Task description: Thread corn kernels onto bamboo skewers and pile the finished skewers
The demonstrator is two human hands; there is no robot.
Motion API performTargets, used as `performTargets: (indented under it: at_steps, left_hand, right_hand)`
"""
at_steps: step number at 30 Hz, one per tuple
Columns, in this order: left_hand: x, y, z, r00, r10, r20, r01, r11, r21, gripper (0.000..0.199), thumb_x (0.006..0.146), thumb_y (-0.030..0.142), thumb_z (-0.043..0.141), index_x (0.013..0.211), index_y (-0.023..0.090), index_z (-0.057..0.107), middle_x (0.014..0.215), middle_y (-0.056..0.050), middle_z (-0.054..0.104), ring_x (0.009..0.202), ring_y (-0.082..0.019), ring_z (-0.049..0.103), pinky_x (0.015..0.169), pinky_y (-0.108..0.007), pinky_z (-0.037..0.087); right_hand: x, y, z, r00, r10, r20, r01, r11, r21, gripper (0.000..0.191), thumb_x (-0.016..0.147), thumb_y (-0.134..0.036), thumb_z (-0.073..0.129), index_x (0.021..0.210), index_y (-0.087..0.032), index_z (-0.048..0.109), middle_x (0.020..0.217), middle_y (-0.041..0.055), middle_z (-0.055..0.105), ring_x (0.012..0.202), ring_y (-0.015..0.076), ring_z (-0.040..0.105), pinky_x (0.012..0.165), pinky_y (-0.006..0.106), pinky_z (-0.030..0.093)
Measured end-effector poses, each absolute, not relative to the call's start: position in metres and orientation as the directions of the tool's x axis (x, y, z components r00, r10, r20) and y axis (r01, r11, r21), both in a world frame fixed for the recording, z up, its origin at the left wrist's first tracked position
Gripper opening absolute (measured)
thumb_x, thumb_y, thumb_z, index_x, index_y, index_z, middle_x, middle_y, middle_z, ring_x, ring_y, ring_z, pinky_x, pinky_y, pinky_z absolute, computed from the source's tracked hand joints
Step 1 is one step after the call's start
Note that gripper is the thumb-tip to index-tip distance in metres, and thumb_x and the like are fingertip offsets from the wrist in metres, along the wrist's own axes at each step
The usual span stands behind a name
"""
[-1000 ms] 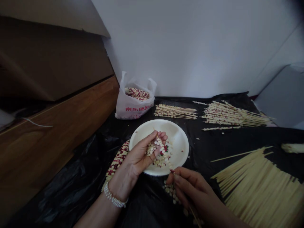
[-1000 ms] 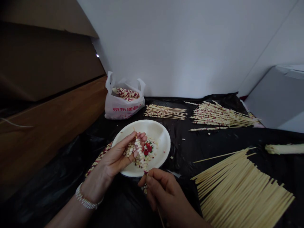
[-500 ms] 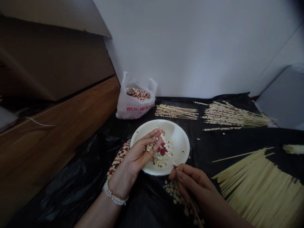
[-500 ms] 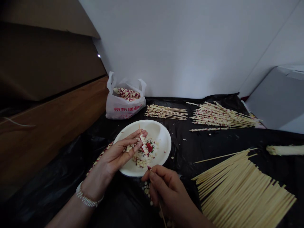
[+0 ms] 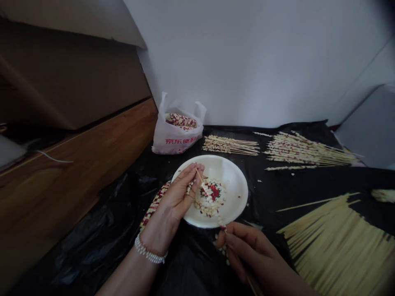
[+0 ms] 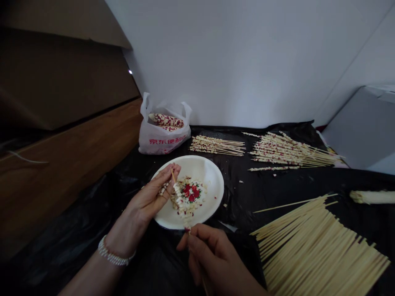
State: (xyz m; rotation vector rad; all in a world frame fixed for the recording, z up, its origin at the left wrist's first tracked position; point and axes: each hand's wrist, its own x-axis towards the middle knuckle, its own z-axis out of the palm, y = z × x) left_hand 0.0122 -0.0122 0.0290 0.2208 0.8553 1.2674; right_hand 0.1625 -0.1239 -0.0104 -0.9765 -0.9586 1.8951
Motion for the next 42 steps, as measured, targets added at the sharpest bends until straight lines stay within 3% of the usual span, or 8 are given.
performTargets:
  at_steps: [9,22,35,42]
  left_hand:
    - [0.0122,-0.0137,0.0257,-0.014,0.915,-0.403,-0.698,0.280,0.659,0.028,0.079,-0.007,0.054,0.098,0.009,0.067,0.098,-0.010,0.072,0.083,-0.012,0.070,0.075,-0.016,0.057]
    - [0.0134,-0.0129,0.0248,-0.040,0.917,-0.397,-0.708,0.254,0.659,0.029,0.080,-0.009,0.052,0.098,0.008,0.066,0.098,-0.011,0.072,0.083,-0.012,0.070,0.079,-0.018,0.057]
    - [0.0186,-0.0156,0.0325,-0.067,0.875,-0.480,-0.718,0.292,0.632,0.033,0.082,-0.005,0.053,0.105,0.014,0.066,0.097,-0.007,0.073,0.083,-0.010,0.070,0.080,-0.016,0.055]
    - [0.0197,-0.0164,0.0237,-0.088,0.909,-0.407,-0.669,0.249,0.701,0.028,0.079,-0.005,0.058,0.098,0.012,0.068,0.105,-0.010,0.072,0.087,-0.012,0.070,0.084,-0.018,0.055]
  right_hand:
    - [0.1617,-0.1246,-0.0115,-0.434,0.844,-0.315,-0.293,-0.463,-0.836,0.039,0.081,-0.057,0.062,0.079,-0.018,0.062,0.038,-0.0095,0.044,0.031,0.0041,0.026,0.033,0.018,0.012]
    - [0.1617,-0.1248,-0.0129,-0.439,0.836,-0.330,-0.336,-0.493,-0.802,0.038,0.079,-0.056,0.065,0.079,-0.019,0.063,0.037,-0.0096,0.044,0.031,0.0040,0.027,0.031,0.016,0.013]
    - [0.1588,-0.1259,-0.0144,-0.429,0.836,-0.341,-0.321,-0.495,-0.808,0.038,0.079,-0.057,0.065,0.079,-0.018,0.063,0.037,-0.0091,0.046,0.030,0.0036,0.028,0.032,0.017,0.013]
    - [0.1601,-0.1272,-0.0179,-0.432,0.841,-0.325,-0.333,-0.484,-0.809,0.034,0.084,-0.053,0.061,0.080,-0.019,0.064,0.038,-0.0086,0.047,0.032,0.0042,0.027,0.035,0.018,0.013]
